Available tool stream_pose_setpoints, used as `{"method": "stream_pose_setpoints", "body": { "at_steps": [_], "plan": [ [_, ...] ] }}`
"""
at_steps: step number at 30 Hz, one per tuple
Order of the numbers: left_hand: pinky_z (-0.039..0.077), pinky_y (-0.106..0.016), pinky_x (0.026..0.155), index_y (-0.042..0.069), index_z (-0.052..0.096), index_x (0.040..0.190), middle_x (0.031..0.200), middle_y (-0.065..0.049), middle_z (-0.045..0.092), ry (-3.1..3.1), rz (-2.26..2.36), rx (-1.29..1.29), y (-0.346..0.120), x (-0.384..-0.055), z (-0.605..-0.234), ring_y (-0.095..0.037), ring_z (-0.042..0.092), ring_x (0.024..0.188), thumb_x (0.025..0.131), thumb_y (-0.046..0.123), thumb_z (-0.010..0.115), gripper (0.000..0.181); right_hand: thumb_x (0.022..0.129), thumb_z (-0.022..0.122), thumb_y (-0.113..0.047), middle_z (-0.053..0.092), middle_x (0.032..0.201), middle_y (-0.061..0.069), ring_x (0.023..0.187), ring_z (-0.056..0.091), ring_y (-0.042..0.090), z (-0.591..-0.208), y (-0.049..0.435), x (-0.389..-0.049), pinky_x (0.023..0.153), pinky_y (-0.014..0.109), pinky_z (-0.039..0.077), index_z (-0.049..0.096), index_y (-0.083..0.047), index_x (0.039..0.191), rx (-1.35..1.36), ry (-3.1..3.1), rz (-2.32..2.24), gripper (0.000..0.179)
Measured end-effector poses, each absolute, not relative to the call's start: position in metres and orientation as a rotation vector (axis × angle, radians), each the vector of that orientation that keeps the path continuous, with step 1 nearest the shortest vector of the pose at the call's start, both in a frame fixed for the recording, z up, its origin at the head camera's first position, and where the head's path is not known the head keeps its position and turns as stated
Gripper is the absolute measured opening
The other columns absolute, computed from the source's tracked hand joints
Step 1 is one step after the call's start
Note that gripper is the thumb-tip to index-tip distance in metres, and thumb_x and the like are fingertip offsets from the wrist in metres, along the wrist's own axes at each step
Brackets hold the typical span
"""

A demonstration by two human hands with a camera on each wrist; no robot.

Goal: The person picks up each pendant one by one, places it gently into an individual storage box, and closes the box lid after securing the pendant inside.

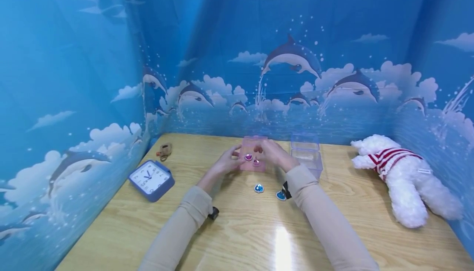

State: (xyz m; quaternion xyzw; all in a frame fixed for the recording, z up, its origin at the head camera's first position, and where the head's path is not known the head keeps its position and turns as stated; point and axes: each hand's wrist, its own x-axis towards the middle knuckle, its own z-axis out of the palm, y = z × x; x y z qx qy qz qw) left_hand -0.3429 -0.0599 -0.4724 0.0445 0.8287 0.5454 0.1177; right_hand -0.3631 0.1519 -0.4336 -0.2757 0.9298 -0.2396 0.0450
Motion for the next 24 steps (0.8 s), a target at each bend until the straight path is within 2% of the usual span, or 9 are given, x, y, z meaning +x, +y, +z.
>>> {"method": "stream_pose_setpoints", "body": {
  "at_steps": [6,10,15,18,21,24],
  "plan": [
    [0.057,-0.049,0.108,0.013,0.039,0.163,0.15,-0.025,0.054,2.456,1.568,0.121,-0.057,-0.34,-0.47,-0.042,0.061,0.129,0.099,0.012,0.071,0.071,0.1,0.066,-0.01,0.071,0.106,0.017,0.094,0.066,0.026,-0.426,0.165,-0.35,0.08,0.04,0.059,0.071,0.005,0.125,-0.735,2.89,-0.946,0.029],
    [0.057,-0.049,0.107,0.013,0.039,0.163,0.149,-0.025,0.055,2.467,1.562,0.116,-0.056,-0.34,-0.471,-0.041,0.061,0.128,0.099,0.011,0.07,0.071,0.106,0.061,-0.015,0.066,0.113,0.019,0.095,0.062,0.026,-0.424,0.18,-0.338,0.08,0.04,0.055,0.064,0.003,0.135,-0.68,2.938,-1.093,0.035],
    [0.058,-0.047,0.104,0.012,0.038,0.163,0.149,-0.024,0.055,2.468,1.554,0.121,-0.056,-0.341,-0.473,-0.038,0.063,0.122,0.1,0.012,0.069,0.07,0.112,0.052,-0.031,0.052,0.137,0.026,0.121,0.055,0.039,-0.428,0.203,-0.32,0.1,0.057,0.052,0.043,-0.002,0.156,-0.578,2.983,-1.244,0.054],
    [0.059,-0.045,0.101,0.012,0.038,0.163,0.148,-0.025,0.056,2.474,1.547,0.134,-0.056,-0.341,-0.473,-0.036,0.065,0.116,0.101,0.012,0.068,0.069,0.112,0.047,-0.043,0.036,0.154,0.03,0.141,0.042,0.047,-0.431,0.219,-0.309,0.112,0.067,0.043,0.029,-0.004,0.163,-0.444,3.039,-1.313,0.067],
    [0.059,-0.045,0.1,0.012,0.037,0.164,0.148,-0.025,0.056,2.473,1.549,0.135,-0.055,-0.339,-0.473,-0.035,0.067,0.114,0.103,0.012,0.066,0.068,0.109,0.051,-0.051,0.019,0.165,0.031,0.151,0.029,0.052,-0.434,0.234,-0.299,0.117,0.074,0.035,0.016,-0.005,0.167,-0.282,3.095,-1.323,0.083],
    [0.059,-0.045,0.101,0.012,0.036,0.164,0.149,-0.024,0.056,2.473,1.548,0.129,-0.055,-0.338,-0.472,-0.034,0.067,0.116,0.104,0.013,0.065,0.067,0.103,0.062,-0.053,0.006,0.17,0.032,0.154,0.019,0.057,-0.437,0.248,-0.29,0.118,0.078,0.029,0.003,-0.005,0.169,-0.152,3.102,-1.3,0.101]
  ]
}}
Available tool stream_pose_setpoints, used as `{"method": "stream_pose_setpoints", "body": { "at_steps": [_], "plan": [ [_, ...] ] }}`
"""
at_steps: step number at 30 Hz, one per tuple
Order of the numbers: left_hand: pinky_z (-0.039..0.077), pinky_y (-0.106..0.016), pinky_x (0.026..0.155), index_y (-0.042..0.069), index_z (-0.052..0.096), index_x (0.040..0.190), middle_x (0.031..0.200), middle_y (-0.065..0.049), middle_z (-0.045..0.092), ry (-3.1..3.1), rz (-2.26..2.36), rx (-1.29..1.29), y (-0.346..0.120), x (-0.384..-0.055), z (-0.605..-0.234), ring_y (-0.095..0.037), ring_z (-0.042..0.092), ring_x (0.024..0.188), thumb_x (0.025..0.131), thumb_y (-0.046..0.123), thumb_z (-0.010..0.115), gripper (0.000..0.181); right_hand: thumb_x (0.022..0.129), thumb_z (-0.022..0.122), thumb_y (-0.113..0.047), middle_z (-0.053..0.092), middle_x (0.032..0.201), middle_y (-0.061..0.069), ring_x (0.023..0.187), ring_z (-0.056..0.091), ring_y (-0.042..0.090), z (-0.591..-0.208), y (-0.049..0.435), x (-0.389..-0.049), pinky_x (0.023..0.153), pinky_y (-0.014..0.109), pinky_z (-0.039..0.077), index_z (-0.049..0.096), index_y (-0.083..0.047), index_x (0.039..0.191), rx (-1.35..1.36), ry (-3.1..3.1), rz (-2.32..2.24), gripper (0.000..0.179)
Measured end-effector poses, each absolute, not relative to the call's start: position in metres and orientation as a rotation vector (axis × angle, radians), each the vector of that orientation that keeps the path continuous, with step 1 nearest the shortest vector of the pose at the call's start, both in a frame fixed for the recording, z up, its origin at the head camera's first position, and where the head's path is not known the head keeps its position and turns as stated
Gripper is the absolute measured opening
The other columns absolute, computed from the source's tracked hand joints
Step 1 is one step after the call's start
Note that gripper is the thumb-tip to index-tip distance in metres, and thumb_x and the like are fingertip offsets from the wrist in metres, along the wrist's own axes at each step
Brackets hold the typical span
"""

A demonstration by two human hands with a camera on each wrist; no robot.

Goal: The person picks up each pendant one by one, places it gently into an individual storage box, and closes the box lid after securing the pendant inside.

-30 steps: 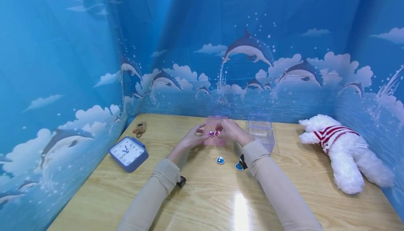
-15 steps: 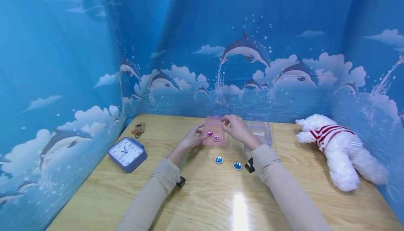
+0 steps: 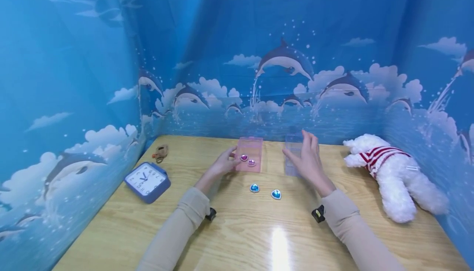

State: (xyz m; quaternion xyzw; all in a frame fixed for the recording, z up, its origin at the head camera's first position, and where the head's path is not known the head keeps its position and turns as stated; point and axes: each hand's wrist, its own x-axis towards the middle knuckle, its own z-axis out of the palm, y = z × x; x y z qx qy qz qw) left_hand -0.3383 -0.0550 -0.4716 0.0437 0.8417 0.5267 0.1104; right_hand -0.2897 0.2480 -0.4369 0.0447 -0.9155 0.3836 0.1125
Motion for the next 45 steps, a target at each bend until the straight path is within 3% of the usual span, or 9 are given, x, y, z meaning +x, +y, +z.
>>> {"method": "stream_pose_setpoints", "body": {
  "at_steps": [5,8,17,21,24,28,33,41,45],
  "plan": [
    [0.059,-0.043,0.099,0.013,0.035,0.164,0.15,-0.024,0.055,2.452,1.559,0.099,-0.056,-0.337,-0.469,-0.031,0.068,0.11,0.104,0.013,0.064,0.067,0.095,0.072,-0.056,-0.012,0.171,0.037,0.156,0.003,0.062,-0.447,0.266,-0.282,0.122,0.08,0.017,-0.018,0.001,0.165,0.055,-2.84,1.17,0.127],
    [0.06,-0.041,0.096,0.013,0.035,0.165,0.151,-0.024,0.054,2.444,1.557,0.09,-0.056,-0.336,-0.468,-0.029,0.068,0.104,0.103,0.013,0.064,0.068,0.095,0.073,-0.055,-0.017,0.168,0.04,0.154,0.002,0.065,-0.453,0.272,-0.282,0.122,0.08,0.014,-0.023,0.004,0.162,0.045,-2.911,1.245,0.131],
    [0.053,-0.054,0.113,0.012,0.045,0.158,0.155,-0.019,0.051,2.701,1.418,0.215,-0.058,-0.332,-0.459,-0.039,0.057,0.135,0.105,0.031,0.065,0.06,0.098,0.075,-0.033,0.019,0.162,0.046,0.147,0.026,0.065,-0.467,0.278,-0.285,0.118,0.081,0.026,0.003,0.003,0.167,0.15,-2.847,1.258,0.106],
    [0.057,-0.05,0.106,0.013,0.057,0.15,0.144,-0.015,0.058,2.882,1.326,0.361,-0.055,-0.327,-0.452,-0.034,0.061,0.128,0.103,0.03,0.066,0.051,0.097,0.077,-0.03,0.033,0.158,0.044,0.142,0.035,0.063,-0.469,0.279,-0.284,0.116,0.079,0.031,0.012,0.005,0.166,0.183,-2.809,1.238,0.101],
    [0.059,-0.046,0.098,0.012,0.063,0.142,0.133,-0.013,0.064,2.945,1.316,0.437,-0.05,-0.323,-0.448,-0.03,0.064,0.119,0.097,0.024,0.068,0.047,0.097,0.077,-0.03,0.035,0.156,0.043,0.141,0.036,0.062,-0.47,0.279,-0.283,0.116,0.079,0.032,0.009,0.005,0.166,0.169,-2.815,1.231,0.103],
    [0.059,-0.04,0.09,0.013,0.063,0.141,0.126,-0.011,0.067,2.938,1.34,0.496,-0.039,-0.315,-0.442,-0.026,0.065,0.111,0.089,0.023,0.068,0.053,0.096,0.077,-0.03,0.04,0.154,0.042,0.139,0.04,0.06,-0.47,0.278,-0.282,0.114,0.078,0.035,0.014,0.005,0.166,0.154,-2.816,1.241,0.1],
    [0.059,-0.035,0.086,0.018,0.061,0.142,0.128,-0.005,0.067,2.926,1.301,0.624,-0.024,-0.303,-0.435,-0.025,0.067,0.11,0.092,0.029,0.062,0.051,0.096,0.078,-0.024,0.051,0.147,0.04,0.132,0.052,0.057,-0.469,0.275,-0.28,0.111,0.071,0.045,0.034,0.009,0.157,0.184,-2.783,1.266,0.082],
    [0.058,-0.024,0.094,0.011,0.064,0.132,0.127,-0.007,0.07,2.953,1.05,1.081,-0.004,-0.296,-0.438,-0.018,0.067,0.113,0.099,0.017,0.07,0.034,0.097,0.075,-0.035,0.024,0.159,0.048,0.145,0.03,0.066,-0.468,0.278,-0.28,0.12,0.076,0.03,0.013,0.019,0.159,0.049,-2.905,1.234,0.103],
    [0.057,-0.023,0.095,0.013,0.065,0.135,0.126,-0.006,0.072,2.889,0.887,1.153,0.006,-0.292,-0.443,-0.02,0.069,0.115,0.1,0.02,0.072,0.035,0.097,0.075,-0.034,0.023,0.159,0.049,0.145,0.029,0.066,-0.468,0.279,-0.282,0.121,0.075,0.029,0.013,0.02,0.158,0.042,-2.911,1.222,0.102]
  ]
}}
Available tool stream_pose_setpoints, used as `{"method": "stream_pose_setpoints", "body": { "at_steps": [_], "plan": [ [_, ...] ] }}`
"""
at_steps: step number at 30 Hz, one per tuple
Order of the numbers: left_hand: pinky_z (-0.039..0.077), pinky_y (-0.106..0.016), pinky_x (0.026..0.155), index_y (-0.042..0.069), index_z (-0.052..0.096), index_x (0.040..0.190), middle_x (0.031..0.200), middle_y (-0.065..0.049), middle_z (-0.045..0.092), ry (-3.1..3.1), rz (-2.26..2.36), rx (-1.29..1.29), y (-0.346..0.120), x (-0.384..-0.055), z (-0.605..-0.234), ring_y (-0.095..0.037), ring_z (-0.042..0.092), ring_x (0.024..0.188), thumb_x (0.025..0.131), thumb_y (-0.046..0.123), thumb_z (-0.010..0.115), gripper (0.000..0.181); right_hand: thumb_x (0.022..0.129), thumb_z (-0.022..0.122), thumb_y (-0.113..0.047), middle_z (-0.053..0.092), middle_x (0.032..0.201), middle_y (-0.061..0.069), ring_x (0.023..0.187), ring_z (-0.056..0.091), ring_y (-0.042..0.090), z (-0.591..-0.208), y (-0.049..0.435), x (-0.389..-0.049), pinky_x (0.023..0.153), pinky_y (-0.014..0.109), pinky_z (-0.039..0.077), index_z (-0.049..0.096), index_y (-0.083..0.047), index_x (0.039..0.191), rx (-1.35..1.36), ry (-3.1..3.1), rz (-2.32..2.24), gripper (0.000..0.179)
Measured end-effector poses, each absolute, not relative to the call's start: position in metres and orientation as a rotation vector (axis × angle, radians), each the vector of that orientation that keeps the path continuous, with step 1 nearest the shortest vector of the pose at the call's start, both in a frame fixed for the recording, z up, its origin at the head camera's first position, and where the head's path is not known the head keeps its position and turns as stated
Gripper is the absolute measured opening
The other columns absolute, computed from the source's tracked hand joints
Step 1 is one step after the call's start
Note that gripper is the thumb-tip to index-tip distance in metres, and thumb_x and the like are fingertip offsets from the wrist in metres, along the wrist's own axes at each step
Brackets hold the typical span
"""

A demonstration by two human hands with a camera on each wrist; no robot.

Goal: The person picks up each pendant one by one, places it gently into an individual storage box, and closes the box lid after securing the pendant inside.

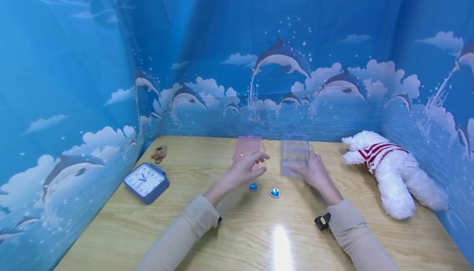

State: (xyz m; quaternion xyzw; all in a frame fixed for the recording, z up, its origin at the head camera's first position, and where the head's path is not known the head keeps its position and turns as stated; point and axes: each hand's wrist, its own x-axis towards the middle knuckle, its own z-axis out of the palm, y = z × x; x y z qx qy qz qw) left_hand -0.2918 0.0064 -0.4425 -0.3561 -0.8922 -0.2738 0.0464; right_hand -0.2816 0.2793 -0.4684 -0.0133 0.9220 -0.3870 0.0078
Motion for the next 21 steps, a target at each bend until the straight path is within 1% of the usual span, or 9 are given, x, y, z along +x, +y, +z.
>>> {"method": "stream_pose_setpoints", "body": {
  "at_steps": [3,8,12,14,16,21],
  "plan": [
    [0.057,-0.021,0.095,0.013,0.067,0.134,0.125,-0.007,0.073,-2.762,-0.729,-1.214,0.015,-0.289,-0.446,-0.021,0.07,0.116,0.101,0.02,0.072,0.034,0.098,0.075,-0.032,0.025,0.157,0.051,0.143,0.031,0.067,-0.468,0.279,-0.282,0.12,0.075,0.03,0.015,0.022,0.157,-0.044,2.895,-1.198,0.1],
    [0.055,-0.017,0.094,0.015,0.07,0.134,0.126,-0.003,0.073,-2.824,-0.548,-1.346,0.028,-0.283,-0.453,-0.014,0.069,0.113,0.102,0.026,0.071,0.034,0.098,0.074,-0.032,0.025,0.157,0.051,0.144,0.03,0.067,-0.468,0.28,-0.282,0.121,0.075,0.03,0.013,0.023,0.156,-0.032,2.892,-1.173,0.101],
    [0.056,-0.014,0.086,0.019,0.068,0.137,0.129,0.001,0.07,-2.927,-0.499,-1.35,0.034,-0.277,-0.458,-0.008,0.071,0.107,0.101,0.031,0.072,0.038,0.099,0.073,-0.034,0.024,0.157,0.05,0.144,0.029,0.066,-0.467,0.281,-0.282,0.121,0.075,0.03,0.013,0.023,0.157,-0.028,2.893,-1.149,0.102],
    [0.056,-0.014,0.084,0.022,0.067,0.139,0.13,0.003,0.068,-2.962,-0.438,-1.348,0.037,-0.274,-0.46,-0.006,0.071,0.106,0.1,0.033,0.073,0.041,0.099,0.074,-0.035,0.025,0.157,0.05,0.144,0.03,0.066,-0.467,0.281,-0.282,0.12,0.075,0.03,0.013,0.023,0.156,-0.031,2.898,-1.144,0.102],
    [0.056,-0.015,0.086,0.025,0.066,0.141,0.132,0.005,0.067,-2.985,-0.35,-1.364,0.039,-0.272,-0.46,-0.005,0.07,0.108,0.099,0.034,0.074,0.044,0.098,0.074,-0.034,0.026,0.157,0.05,0.143,0.031,0.066,-0.467,0.282,-0.282,0.12,0.074,0.03,0.014,0.023,0.156,-0.034,2.905,-1.142,0.101],
    [0.055,-0.018,0.099,0.029,0.065,0.142,0.135,0.006,0.068,-2.985,-0.151,-1.424,0.042,-0.267,-0.462,-0.007,0.066,0.117,0.096,0.033,0.077,0.048,0.098,0.074,-0.036,0.027,0.157,0.05,0.144,0.031,0.066,-0.468,0.282,-0.282,0.121,0.073,0.031,0.014,0.022,0.157,-0.025,2.907,-1.129,0.101]
  ]
}}
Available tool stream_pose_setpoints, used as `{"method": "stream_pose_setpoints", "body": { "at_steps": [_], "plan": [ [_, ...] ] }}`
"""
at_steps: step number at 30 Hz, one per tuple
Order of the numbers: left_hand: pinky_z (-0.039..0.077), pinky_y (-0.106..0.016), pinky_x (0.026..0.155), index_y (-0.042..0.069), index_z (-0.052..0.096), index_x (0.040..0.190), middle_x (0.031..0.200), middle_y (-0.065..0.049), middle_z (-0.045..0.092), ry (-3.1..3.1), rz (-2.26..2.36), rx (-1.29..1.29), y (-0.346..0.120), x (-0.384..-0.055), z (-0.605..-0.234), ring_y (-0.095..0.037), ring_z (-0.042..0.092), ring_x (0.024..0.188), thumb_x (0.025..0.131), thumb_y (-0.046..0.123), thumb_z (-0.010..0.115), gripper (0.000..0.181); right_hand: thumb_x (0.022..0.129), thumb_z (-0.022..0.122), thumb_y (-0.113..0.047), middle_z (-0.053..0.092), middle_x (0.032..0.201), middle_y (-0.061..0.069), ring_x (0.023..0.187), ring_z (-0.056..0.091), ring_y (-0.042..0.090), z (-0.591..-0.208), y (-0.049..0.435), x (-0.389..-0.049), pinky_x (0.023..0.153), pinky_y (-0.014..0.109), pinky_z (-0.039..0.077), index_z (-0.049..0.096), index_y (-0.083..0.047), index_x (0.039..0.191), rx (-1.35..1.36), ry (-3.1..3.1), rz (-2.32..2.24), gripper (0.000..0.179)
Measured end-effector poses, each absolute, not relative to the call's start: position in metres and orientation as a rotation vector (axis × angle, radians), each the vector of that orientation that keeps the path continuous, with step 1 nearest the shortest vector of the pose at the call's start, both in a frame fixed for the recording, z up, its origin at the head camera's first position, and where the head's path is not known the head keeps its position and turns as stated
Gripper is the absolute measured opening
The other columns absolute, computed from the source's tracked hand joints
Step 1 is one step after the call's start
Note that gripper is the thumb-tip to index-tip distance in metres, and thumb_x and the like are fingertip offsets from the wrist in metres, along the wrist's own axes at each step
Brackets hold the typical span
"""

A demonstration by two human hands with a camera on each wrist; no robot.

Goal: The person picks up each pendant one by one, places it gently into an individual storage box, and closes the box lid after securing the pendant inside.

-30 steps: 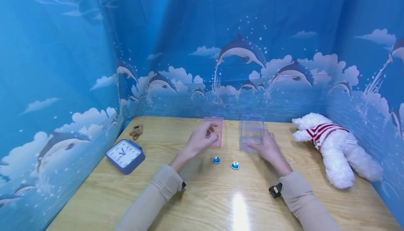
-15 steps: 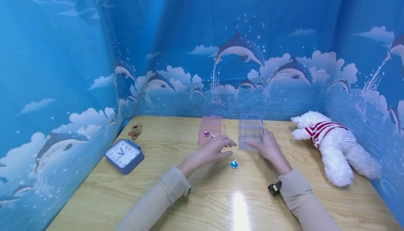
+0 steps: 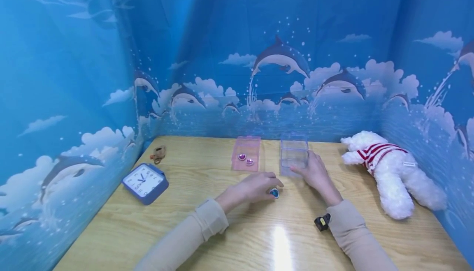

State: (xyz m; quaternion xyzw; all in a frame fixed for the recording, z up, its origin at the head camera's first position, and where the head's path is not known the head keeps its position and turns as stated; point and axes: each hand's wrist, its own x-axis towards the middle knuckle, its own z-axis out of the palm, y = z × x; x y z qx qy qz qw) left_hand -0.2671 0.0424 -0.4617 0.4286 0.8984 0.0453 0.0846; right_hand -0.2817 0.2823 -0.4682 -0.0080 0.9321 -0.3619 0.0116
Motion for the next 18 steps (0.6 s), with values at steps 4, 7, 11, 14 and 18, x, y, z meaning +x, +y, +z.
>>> {"method": "stream_pose_setpoints", "body": {
  "at_steps": [4,7,11,14,18],
  "plan": [
    [0.056,-0.021,0.1,0.03,0.068,0.137,0.132,0.005,0.069,2.683,0.057,1.308,0.045,-0.266,-0.463,-0.009,0.067,0.116,0.097,0.031,0.077,0.042,0.099,0.073,-0.037,0.025,0.158,0.049,0.144,0.03,0.066,-0.468,0.283,-0.28,0.121,0.074,0.031,0.013,0.021,0.158,-0.019,2.9,-1.132,0.102],
    [0.057,-0.022,0.1,0.03,0.07,0.135,0.131,0.005,0.069,2.693,-0.02,1.325,0.047,-0.265,-0.465,-0.01,0.068,0.114,0.097,0.031,0.076,0.038,0.099,0.073,-0.037,0.025,0.158,0.049,0.145,0.03,0.065,-0.468,0.282,-0.278,0.121,0.074,0.03,0.013,0.02,0.158,-0.022,2.898,-1.136,0.102],
    [0.058,-0.02,0.095,0.03,0.071,0.132,0.127,0.006,0.07,2.72,-0.137,1.343,0.05,-0.263,-0.466,-0.009,0.067,0.11,0.099,0.031,0.073,0.033,0.099,0.072,-0.037,0.026,0.158,0.049,0.144,0.031,0.065,-0.467,0.281,-0.277,0.12,0.074,0.032,0.014,0.02,0.159,-0.026,2.899,-1.142,0.101],
    [0.058,-0.019,0.088,0.029,0.073,0.129,0.121,0.006,0.069,2.742,-0.212,1.355,0.052,-0.261,-0.466,-0.009,0.066,0.105,0.102,0.031,0.069,0.027,0.099,0.073,-0.038,0.027,0.158,0.048,0.144,0.032,0.065,-0.467,0.281,-0.277,0.12,0.074,0.032,0.013,0.019,0.159,-0.018,2.898,-1.148,0.102],
    [0.057,-0.019,0.085,0.028,0.074,0.126,0.117,0.007,0.068,2.76,-0.252,1.345,0.054,-0.26,-0.467,-0.009,0.064,0.101,0.104,0.033,0.066,0.023,0.099,0.073,-0.039,0.026,0.159,0.048,0.145,0.031,0.065,-0.469,0.282,-0.277,0.12,0.074,0.031,0.013,0.019,0.159,0.001,2.906,-1.141,0.103]
  ]
}}
